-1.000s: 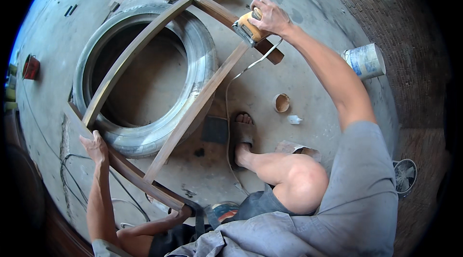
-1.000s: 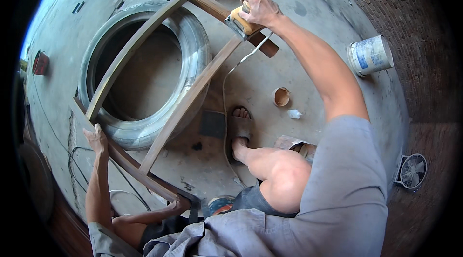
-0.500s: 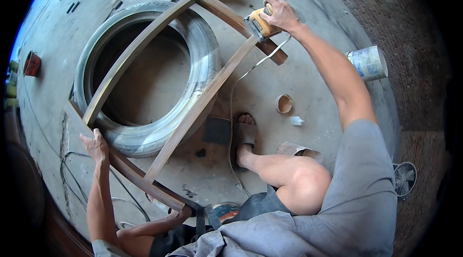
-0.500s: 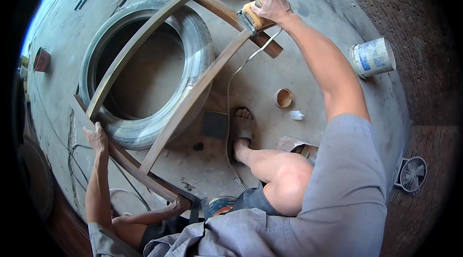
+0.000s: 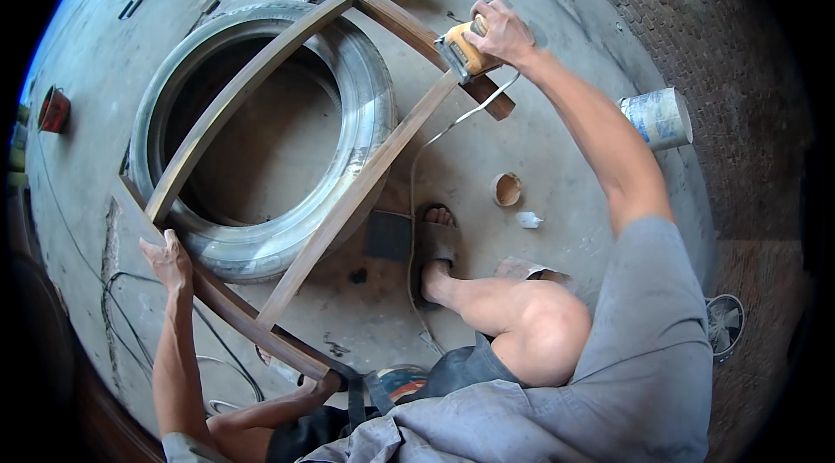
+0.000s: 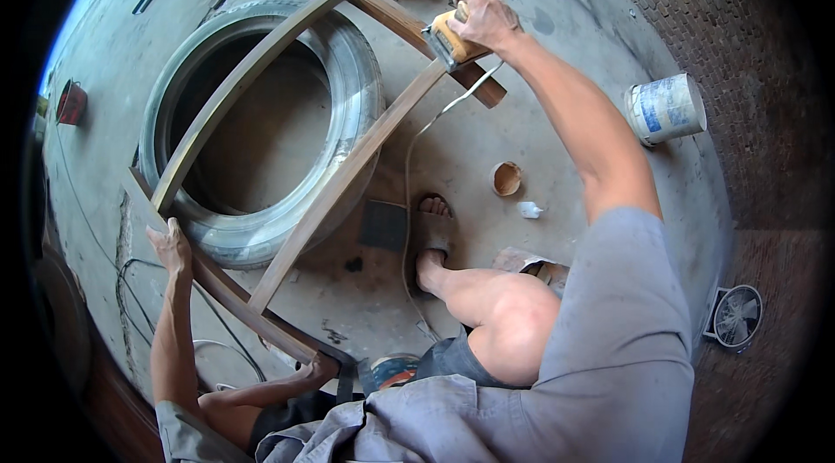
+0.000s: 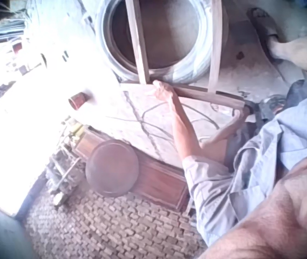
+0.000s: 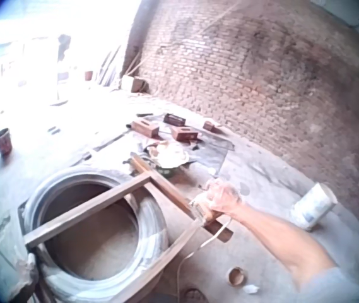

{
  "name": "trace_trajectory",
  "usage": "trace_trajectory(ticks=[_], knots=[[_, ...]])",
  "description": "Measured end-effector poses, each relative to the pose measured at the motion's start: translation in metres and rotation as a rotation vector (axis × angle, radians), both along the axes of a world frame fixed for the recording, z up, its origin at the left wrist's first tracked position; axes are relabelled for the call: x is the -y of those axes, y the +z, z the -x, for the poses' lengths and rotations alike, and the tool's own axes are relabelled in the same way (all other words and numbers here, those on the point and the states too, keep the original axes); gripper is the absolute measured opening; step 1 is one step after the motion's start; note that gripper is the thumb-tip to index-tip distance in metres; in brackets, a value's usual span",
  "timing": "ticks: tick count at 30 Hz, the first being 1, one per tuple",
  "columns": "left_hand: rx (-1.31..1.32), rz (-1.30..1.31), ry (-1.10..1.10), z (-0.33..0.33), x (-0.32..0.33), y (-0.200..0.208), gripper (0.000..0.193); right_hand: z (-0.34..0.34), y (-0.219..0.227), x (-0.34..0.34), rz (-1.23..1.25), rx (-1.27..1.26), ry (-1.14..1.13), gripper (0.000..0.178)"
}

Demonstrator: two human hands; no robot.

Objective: The person uses an electric sander to smooth the surfaces of a wooden frame that is resting on a tire. The person holds the frame with one hand and operates the sander with the other, moving it along the edges and flat surfaces.

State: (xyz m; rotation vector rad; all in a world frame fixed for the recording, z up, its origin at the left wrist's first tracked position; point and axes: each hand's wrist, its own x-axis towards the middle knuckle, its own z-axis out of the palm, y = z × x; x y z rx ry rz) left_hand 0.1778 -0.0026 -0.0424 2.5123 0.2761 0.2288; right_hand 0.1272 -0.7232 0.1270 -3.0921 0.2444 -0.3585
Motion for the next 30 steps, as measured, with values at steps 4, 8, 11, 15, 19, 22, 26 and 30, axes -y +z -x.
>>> trace_trajectory(ticks=[4,8,11,15,19,22,26,30], knots=[[0.014,0.007,-0.01,0.005,-0.001,0.008,0.077,0.008,0.0,-0.049,-0.044,-0.036,0.049,0.045],[-0.003,0.011,-0.008,0.007,0.004,0.013,0.076,0.001,0.004,-0.036,-0.007,-0.033,0.066,0.046],[-0.019,0.044,-0.028,0.003,0.006,0.01,0.076,-0.006,0.005,-0.011,0.035,-0.027,0.003,0.047],[-0.008,0.002,0.0,0.0,-0.003,0.004,0.076,-0.011,0.001,-0.013,0.046,-0.013,0.01,0.047],[-0.073,0.028,0.018,0.006,0.002,0.017,0.077,0.002,0.0,-0.045,-0.028,-0.043,0.07,0.048],[-0.069,0.053,0.018,0.007,0.008,0.019,0.078,0.002,0.004,-0.034,-0.028,-0.03,0.044,0.047],[-0.043,0.04,0.006,0.003,0.016,0.012,0.078,-0.006,0.009,-0.007,0.049,-0.051,-0.112,0.046],[-0.023,0.01,0.015,0.005,-0.001,0.011,0.077,-0.005,0.001,-0.049,-0.02,-0.02,0.026,0.046]])
